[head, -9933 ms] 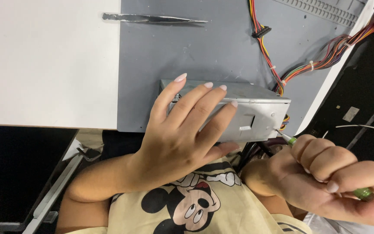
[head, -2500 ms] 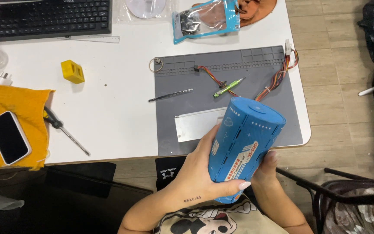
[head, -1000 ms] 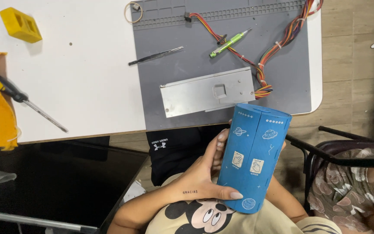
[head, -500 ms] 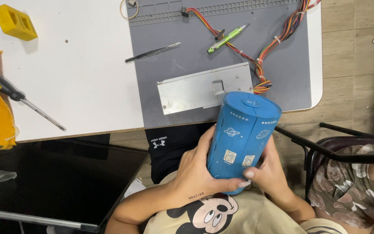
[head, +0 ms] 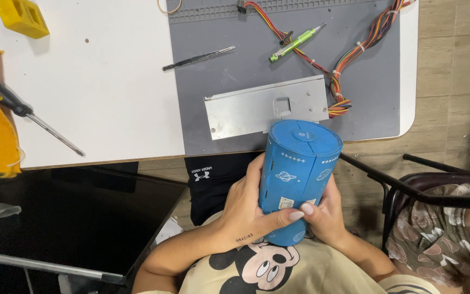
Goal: The person opens a small bag of screws and places it on the desk. They then pick up a screwdriver and a power supply unit, using the screwdriver to work on the unit. Finally, they open a blue screwdriver bit set and select a bit.
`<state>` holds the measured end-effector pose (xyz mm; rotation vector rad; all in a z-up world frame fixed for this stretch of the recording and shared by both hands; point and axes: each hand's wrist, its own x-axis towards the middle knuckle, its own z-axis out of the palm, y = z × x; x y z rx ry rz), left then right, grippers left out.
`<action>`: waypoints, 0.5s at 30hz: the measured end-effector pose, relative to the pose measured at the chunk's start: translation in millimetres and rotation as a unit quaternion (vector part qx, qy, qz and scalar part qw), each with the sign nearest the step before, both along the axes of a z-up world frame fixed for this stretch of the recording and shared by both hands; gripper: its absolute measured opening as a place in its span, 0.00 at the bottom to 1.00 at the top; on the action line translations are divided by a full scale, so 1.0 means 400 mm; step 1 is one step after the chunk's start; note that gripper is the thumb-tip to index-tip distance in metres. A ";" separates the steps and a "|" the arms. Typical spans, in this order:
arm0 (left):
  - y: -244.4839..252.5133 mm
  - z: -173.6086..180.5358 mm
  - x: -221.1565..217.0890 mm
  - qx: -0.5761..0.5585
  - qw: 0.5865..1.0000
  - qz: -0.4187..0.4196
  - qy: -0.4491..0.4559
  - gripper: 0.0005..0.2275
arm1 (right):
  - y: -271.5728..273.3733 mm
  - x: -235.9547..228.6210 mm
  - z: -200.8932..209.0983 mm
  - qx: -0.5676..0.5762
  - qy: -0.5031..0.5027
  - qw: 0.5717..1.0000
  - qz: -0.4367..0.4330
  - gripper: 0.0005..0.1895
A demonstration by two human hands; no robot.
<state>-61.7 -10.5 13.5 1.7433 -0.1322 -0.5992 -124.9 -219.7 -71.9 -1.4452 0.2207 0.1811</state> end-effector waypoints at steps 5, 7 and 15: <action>0.035 0.004 -0.009 -0.072 0.997 0.010 0.035 0.45 | 0.015 0.014 0.048 0.106 -0.008 0.994 0.008 0.43; 0.037 -0.009 -0.019 -0.048 0.999 -0.009 0.017 0.48 | 0.003 -0.007 0.019 0.085 -0.020 0.996 0.023 0.45; 0.068 -0.072 -0.057 -0.251 0.965 0.041 0.069 0.40 | 0.074 0.061 0.168 0.300 0.050 0.952 0.037 0.42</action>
